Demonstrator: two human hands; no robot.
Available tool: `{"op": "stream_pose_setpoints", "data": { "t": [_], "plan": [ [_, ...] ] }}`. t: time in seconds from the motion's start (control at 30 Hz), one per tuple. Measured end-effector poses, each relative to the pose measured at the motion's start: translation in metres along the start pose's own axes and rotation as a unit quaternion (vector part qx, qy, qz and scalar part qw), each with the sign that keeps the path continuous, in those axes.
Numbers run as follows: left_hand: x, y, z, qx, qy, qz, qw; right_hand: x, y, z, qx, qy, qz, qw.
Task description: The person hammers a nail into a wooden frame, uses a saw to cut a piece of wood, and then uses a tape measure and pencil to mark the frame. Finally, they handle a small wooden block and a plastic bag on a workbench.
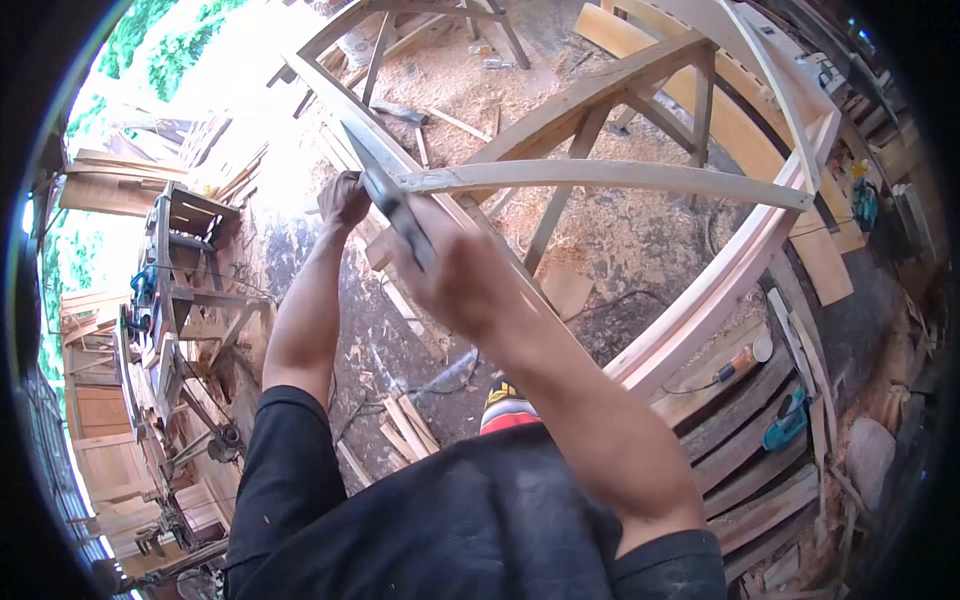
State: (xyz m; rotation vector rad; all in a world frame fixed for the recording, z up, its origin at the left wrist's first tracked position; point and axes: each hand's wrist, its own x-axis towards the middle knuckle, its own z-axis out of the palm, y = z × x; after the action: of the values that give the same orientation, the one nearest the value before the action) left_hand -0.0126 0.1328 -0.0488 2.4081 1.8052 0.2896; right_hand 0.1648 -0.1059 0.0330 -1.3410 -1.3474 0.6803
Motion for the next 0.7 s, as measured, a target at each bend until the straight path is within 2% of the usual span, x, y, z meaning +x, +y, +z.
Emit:
{"op": "stream_pose_setpoints", "data": {
  "t": [0.07, 0.13, 0.17, 0.23, 0.27, 0.37, 0.4, 0.47, 0.5, 0.6, 0.67, 0.7],
  "plan": [
    [0.006, 0.002, -0.007, -0.014, 0.000, -0.001, 1.000, -0.072, -0.008, -0.036, -0.036, 0.032, -0.050, 0.998],
    [0.006, -0.003, 0.002, 0.000, 0.010, 0.004, 1.000, -0.157, -0.034, -0.098, -0.078, -0.044, -0.007, 0.996],
    [0.006, -0.002, 0.002, -0.003, 0.002, 0.001, 1.000, -0.191, -0.066, -0.130, -0.078, -0.061, 0.056, 0.993],
    [0.007, 0.000, 0.001, -0.011, -0.008, -0.009, 1.000, -0.203, -0.102, -0.154, -0.125, -0.099, 0.123, 0.980],
    [0.007, 0.001, 0.002, -0.009, 0.017, -0.008, 1.000, -0.186, -0.108, -0.148, -0.131, -0.104, 0.119, 0.979],
    [0.001, 0.007, -0.010, -0.038, -0.017, -0.007, 0.999, -0.090, -0.027, -0.077, -0.052, -0.052, -0.001, 0.997],
    [0.003, 0.006, -0.009, -0.038, -0.012, -0.007, 0.999, -0.037, 0.000, -0.037, 0.014, -0.030, -0.011, 0.999],
    [0.004, 0.001, -0.004, -0.039, 0.000, -0.009, 0.999, 0.040, 0.004, 0.018, -0.005, 0.035, -0.021, 0.999],
    [0.004, 0.000, -0.006, -0.044, 0.002, -0.005, 0.999, 0.034, -0.003, 0.013, 0.002, 0.032, -0.011, 0.999],
    [0.007, -0.004, 0.000, -0.033, 0.010, -0.020, 0.999, -0.028, -0.020, -0.020, 0.014, 0.014, 0.016, 1.000],
    [0.005, -0.005, 0.002, -0.025, 0.015, -0.001, 1.000, -0.122, -0.037, -0.068, -0.040, 0.022, 0.009, 0.999],
    [0.005, -0.005, 0.002, -0.019, 0.017, 0.011, 1.000, -0.165, -0.058, -0.104, -0.095, -0.025, 0.040, 0.994]
  ]
}}
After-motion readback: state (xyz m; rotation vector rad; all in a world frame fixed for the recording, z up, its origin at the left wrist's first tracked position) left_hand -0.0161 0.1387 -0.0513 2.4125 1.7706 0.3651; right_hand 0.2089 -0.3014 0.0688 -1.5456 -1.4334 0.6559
